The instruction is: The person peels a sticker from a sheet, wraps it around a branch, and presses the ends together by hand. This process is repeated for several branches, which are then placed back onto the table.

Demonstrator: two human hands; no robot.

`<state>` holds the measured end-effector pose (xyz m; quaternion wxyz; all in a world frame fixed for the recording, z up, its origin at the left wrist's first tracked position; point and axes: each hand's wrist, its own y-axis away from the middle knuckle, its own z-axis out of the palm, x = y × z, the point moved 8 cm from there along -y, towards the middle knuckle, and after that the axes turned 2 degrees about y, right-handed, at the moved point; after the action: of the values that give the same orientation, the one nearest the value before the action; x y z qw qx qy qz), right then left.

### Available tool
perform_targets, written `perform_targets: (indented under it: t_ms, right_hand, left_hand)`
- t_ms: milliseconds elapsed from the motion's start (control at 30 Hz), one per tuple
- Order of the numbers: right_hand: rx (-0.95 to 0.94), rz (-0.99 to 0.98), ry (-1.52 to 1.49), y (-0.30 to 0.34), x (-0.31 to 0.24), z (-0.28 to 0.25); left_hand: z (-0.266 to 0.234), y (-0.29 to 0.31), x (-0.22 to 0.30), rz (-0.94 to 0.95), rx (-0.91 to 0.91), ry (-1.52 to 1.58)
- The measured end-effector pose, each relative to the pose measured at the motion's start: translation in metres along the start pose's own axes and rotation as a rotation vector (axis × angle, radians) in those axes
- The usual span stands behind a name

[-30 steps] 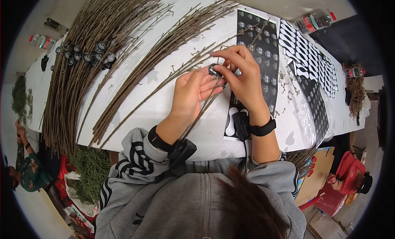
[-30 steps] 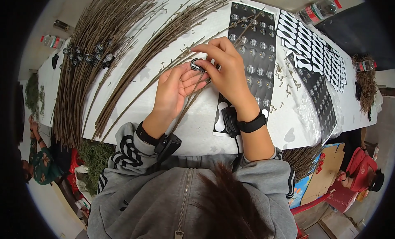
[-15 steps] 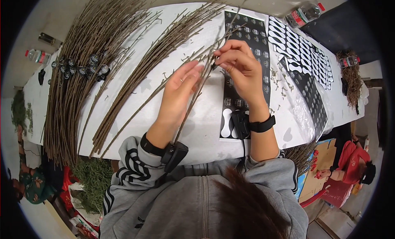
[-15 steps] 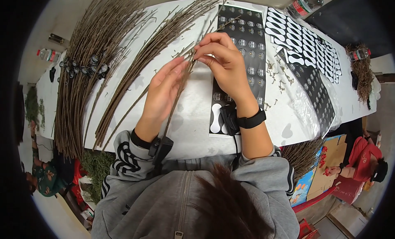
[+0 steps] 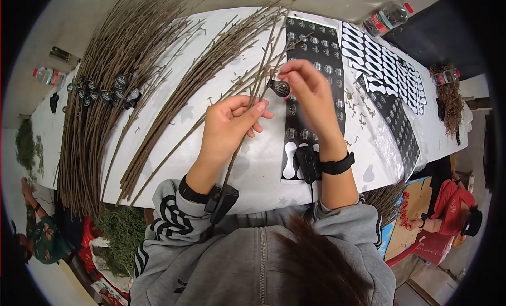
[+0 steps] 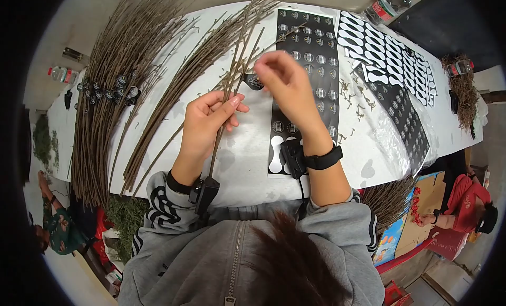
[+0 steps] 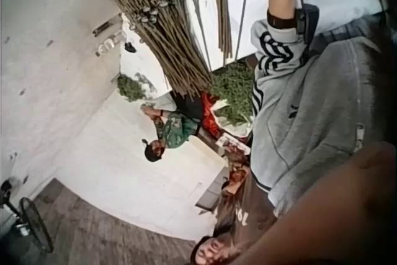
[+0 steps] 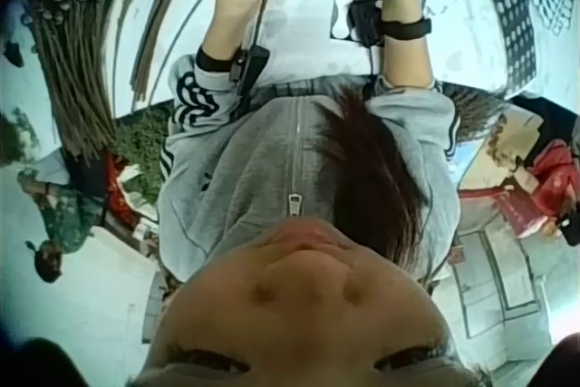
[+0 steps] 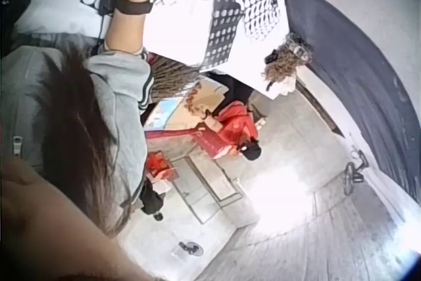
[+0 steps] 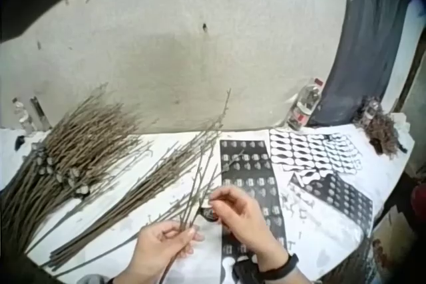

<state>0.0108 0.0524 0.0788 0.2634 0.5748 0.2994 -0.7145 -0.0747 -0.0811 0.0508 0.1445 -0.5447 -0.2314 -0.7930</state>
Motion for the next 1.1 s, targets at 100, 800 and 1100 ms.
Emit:
perform_targets:
  t_ms: [100,800,1100]
  right_hand:
    - [-0.089,0.152,0.027,0.006,0.011,0.013]
    - [-0.082,0.147,0.029,0.01,0.006,0.023]
    - [-0.112,0.141,-0.077,0.012,0.008,0.027]
  left_hand:
    - [0.002,0.003,0.002,0.012,0.027,-0.039]
    - [-0.006,0.011,0.006,0.125,0.19,0.063]
    - [0.001,0.013,0.008,0.137,0.164,0.063]
